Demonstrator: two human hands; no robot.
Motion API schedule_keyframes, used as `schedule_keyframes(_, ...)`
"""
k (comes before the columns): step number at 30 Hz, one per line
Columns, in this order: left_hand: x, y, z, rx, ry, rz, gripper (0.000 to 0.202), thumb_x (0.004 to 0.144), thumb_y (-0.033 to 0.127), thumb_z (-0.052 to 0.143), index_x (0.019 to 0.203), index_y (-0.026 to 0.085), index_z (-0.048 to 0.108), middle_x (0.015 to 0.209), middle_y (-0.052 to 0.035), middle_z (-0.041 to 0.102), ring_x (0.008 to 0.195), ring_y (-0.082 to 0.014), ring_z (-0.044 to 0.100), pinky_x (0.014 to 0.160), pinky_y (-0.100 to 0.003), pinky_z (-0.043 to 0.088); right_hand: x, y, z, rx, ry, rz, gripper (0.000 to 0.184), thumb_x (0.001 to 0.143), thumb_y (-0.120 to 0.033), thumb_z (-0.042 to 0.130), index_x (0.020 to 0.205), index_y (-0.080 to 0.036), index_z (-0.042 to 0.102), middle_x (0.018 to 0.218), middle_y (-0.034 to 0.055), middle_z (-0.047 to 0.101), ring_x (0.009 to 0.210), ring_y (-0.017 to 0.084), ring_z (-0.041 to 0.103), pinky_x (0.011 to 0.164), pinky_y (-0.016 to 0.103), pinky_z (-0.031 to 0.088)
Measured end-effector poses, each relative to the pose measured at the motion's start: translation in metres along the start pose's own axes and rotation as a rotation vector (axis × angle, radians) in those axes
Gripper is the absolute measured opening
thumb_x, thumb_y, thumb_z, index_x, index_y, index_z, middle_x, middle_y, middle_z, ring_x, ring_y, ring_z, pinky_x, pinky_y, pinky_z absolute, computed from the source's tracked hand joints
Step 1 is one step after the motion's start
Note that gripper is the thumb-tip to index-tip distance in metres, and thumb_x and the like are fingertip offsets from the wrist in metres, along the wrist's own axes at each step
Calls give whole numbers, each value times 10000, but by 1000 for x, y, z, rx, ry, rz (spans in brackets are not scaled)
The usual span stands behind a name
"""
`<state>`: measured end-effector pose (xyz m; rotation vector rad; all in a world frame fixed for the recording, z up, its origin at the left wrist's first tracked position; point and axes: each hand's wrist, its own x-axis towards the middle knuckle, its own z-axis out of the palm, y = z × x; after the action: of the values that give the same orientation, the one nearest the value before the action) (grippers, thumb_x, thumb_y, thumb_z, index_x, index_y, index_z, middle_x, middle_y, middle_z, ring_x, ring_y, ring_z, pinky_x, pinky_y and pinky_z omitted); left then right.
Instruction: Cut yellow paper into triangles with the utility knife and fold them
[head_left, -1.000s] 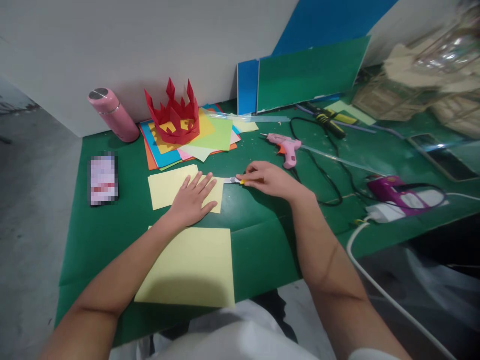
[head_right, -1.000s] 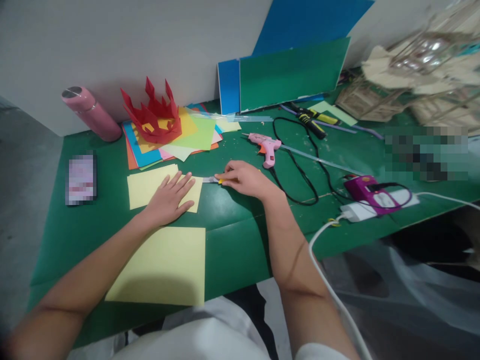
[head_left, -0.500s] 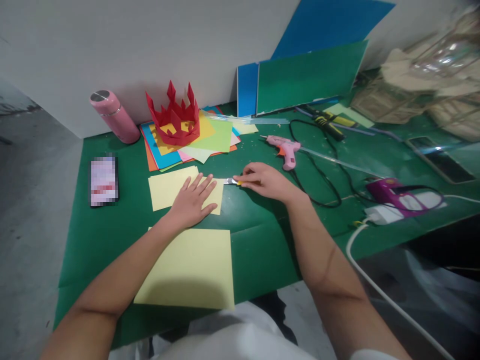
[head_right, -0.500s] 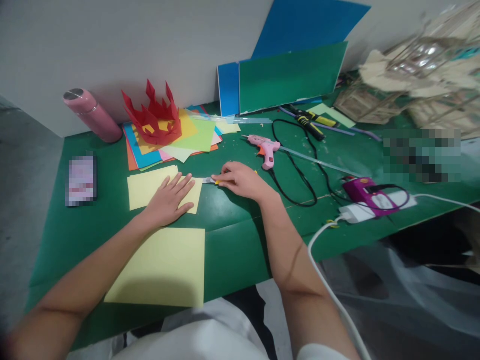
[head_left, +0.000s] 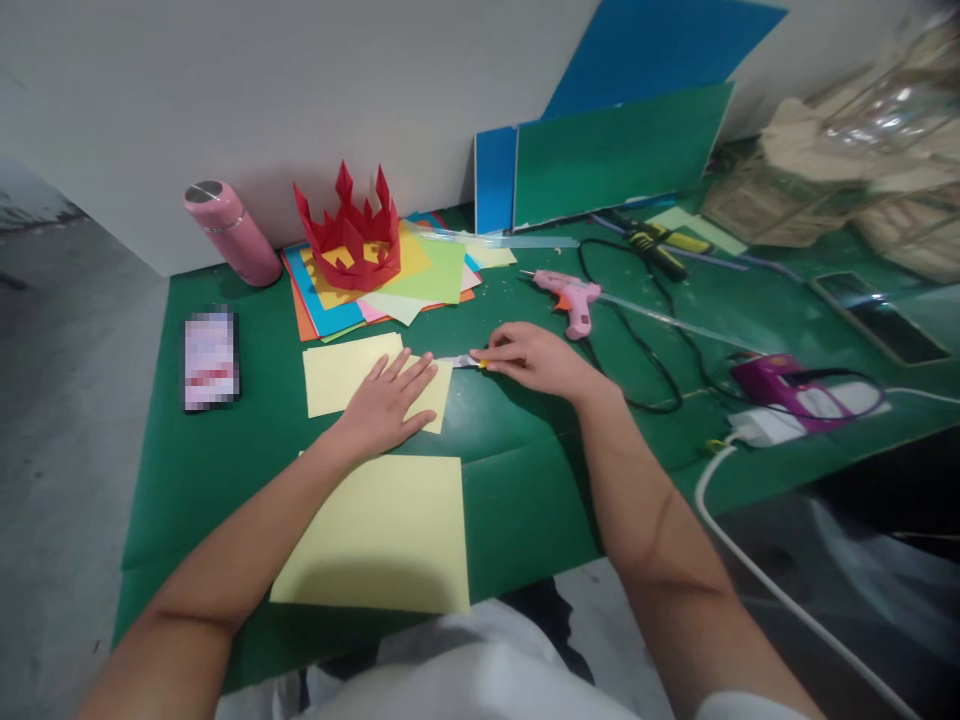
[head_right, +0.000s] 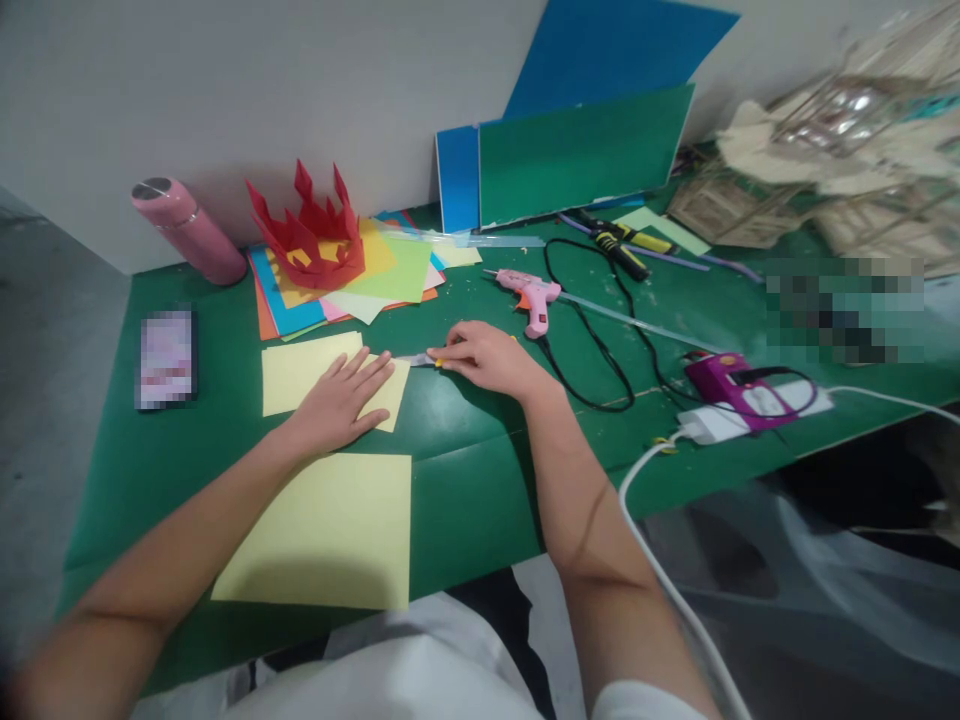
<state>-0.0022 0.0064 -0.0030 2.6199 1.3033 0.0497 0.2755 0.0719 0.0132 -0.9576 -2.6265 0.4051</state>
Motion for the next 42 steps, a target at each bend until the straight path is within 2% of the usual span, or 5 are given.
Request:
schedule_keyframes(11, 3, -2, -4, -172, 157, -10, 446, 995, 316, 285, 1306, 72, 491, 1373, -183, 485, 1361, -263, 379, 1117, -419, 357, 0, -7, 0, 90, -33, -2, 320, 928, -396, 519, 1109, -238, 731, 949, 98, 668, 868, 202, 595, 748, 319, 447)
schedule_keyframes(14, 2, 3, -4, -76, 143, -75, 397, 988, 258, 297, 1301, 140, 510, 1333, -129, 527, 1372, -309, 345, 1137, -533, 281, 2, -6, 3, 71, -12, -21, 320, 938, -390, 505, 1116, -244, 727, 939, 95, 666, 858, 201, 590, 744, 320, 444)
schedule_keyframes(18, -1, 11, -2, 41, 120, -225, 400, 996, 310, 299, 1329, 253, 513, 1433, -63, 462, 1402, -399, 246, 1092, -671, 220, 1, -5, 3, 55, -10, -43, 325, 944, -372, 497, 1123, -224, 724, 933, 101, 661, 846, 201, 587, 736, 322, 445)
schedule_keyframes(25, -2, 7, 2, 44, 51, -275, 585, 977, 428, 324, 1478, 125, 330, 1571, -93, 269, 1452, -367, 162, 1166, -582, 172, -1, -1, 2, 18, 0, -35, 316, 949, -357, 487, 1121, -233, 722, 919, 102, 654, 838, 204, 577, 721, 326, 442)
schedule_keyframes(42, -18, 10, -1, -87, 41, -200, 632, 960, 565, 318, 1468, 191, 356, 1581, -69, 247, 1462, -386, 90, 1160, -572, 203, -5, -24, 6, 29, -37, -62, 330, 943, -396, 498, 1118, -229, 722, 945, 96, 664, 848, 193, 596, 725, 304, 448)
